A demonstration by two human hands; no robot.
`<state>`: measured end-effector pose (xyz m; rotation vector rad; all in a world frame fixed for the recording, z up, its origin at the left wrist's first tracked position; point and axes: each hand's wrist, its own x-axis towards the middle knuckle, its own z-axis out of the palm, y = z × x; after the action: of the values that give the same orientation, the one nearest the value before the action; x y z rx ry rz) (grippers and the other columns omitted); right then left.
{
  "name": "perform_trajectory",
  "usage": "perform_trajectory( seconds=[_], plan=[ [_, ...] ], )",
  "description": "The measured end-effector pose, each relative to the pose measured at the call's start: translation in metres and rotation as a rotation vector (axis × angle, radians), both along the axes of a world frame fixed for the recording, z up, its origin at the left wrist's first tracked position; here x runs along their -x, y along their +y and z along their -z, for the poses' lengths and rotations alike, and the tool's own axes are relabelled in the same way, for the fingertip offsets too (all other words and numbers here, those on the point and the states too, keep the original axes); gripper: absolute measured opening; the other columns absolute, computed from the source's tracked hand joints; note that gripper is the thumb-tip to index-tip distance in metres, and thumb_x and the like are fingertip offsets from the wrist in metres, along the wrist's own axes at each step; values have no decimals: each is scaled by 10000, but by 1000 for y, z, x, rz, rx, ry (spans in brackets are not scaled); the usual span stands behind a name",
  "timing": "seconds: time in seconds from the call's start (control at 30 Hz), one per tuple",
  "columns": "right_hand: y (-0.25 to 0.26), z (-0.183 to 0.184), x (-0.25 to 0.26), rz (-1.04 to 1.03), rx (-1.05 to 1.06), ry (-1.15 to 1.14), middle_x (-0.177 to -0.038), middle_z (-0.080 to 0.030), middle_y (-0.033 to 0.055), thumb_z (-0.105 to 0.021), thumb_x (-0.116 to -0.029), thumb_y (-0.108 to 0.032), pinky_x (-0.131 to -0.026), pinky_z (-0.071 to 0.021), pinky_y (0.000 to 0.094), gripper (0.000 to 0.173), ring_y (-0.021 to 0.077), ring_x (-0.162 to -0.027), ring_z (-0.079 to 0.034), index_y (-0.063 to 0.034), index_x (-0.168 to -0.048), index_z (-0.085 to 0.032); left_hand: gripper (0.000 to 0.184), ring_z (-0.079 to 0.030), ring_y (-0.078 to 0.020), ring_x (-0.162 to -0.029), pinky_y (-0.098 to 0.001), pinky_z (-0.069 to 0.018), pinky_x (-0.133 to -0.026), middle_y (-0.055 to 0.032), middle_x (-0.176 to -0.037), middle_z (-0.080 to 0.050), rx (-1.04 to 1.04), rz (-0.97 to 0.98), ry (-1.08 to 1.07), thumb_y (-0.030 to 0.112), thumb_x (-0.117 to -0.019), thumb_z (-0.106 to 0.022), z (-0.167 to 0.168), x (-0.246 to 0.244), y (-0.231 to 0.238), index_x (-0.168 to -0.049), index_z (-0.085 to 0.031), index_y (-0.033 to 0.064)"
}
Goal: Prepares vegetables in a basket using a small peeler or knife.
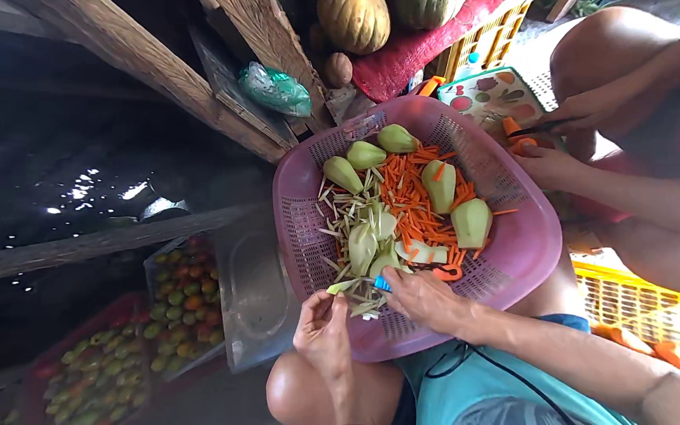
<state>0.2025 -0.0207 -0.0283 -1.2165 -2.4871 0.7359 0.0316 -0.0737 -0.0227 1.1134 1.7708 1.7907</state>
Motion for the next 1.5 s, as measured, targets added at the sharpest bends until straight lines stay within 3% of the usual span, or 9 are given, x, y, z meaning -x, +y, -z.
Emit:
perform_trajectory(
  seconds=[0.13, 0.5, 0.63, 0.73, 0.9, 1.1, 1.23, 1.33, 1.5],
  plan=[
    [-8, 0, 11, -22, -230, 140, -757, -666, 119, -599, -969, -197, -469, -543, 355, 201, 242, -523, -663, -14, -1052, -614, 168, -703, -2, -721, -169, -611, -681, 2, -814, -720, 83, -42, 82, -54, -756, -707, -2, -10, 4, -921, -678, -51],
    [-10, 12, 8, 9, -371, 110, -752, -654, 105, -629, -936, -189, -431, -516, 325, 170, 222, -497, -636, -33, -1007, -628, 211, -715, -26, -741, -193, -626, -702, 15, -845, -729, -101, -67, 58, -139, -761, -656, -21, -11, 5, -950, -673, -45],
    [4, 11, -3, -11, 170, -254, -998, -676, 263, -461, -1066, -140, -690, -575, 520, 270, 430, -814, -718, 41, -1252, -537, 257, -738, -73, -767, -250, -644, -724, 26, -865, -751, -183, -82, 42, -158, -772, -636, -35, 1, -2, -965, -693, 3],
    [16, 2, -8, -4, 350, -283, -1041, -669, 269, -400, -1093, -202, -785, -562, 550, 335, 451, -934, -706, 37, -1305, -500, 240, -744, -86, -758, -248, -644, -716, -1, -857, -765, -139, -8, -2, -147, -766, -666, -28, 11, -5, -954, -719, -9],
    [-2, -4, -3, -33, -125, 203, -715, -653, 125, -580, -991, -224, -498, -553, 398, 237, 272, -557, -672, 0, -1057, -623, 232, -736, -62, -777, -221, -632, -726, 3, -886, -772, -68, 153, -57, -128, -763, -699, -15, 6, -8, -947, -744, 5],
    [-7, -3, 1, -87, -254, 310, -716, -645, 88, -588, -979, -221, -478, -530, 317, 211, 200, -534, -647, -22, -1044, -614, 235, -735, -61, -777, -217, -631, -723, -5, -902, -772, -53, 211, 0, -110, -760, -695, -15, 8, -10, -961, -748, 0],
    [-5, -15, 2, 63, 231, 640, -831, -677, 113, -680, -959, -261, -658, -534, 249, 350, 125, -701, -628, 43, -1127, -635, 237, -749, -114, -797, -280, -644, -723, -32, -925, -775, -94, 425, -419, 7, -783, -812, -16, 12, -12, -990, -794, 120],
    [4, -26, -2, 24, 741, 758, -760, -616, -25, -702, -958, -258, -513, -507, 170, 278, -1, -538, -561, -48, -1120, -618, 248, -751, -118, -799, -287, -644, -716, -56, -930, -774, -61, 548, -617, 61, -770, -855, -10, 15, -11, -1004, -799, 124],
    [2, -26, 2, 61, 731, 794, -728, -611, -48, -688, -942, -190, -516, -498, 163, 186, -9, -533, -556, -56, -1059, -633, 233, -764, -173, -783, -329, -653, -736, -120, -898, -772, -9, 401, -737, -62, -755, -800, -11, 1, -11, -968, -770, 26]
  ],
)
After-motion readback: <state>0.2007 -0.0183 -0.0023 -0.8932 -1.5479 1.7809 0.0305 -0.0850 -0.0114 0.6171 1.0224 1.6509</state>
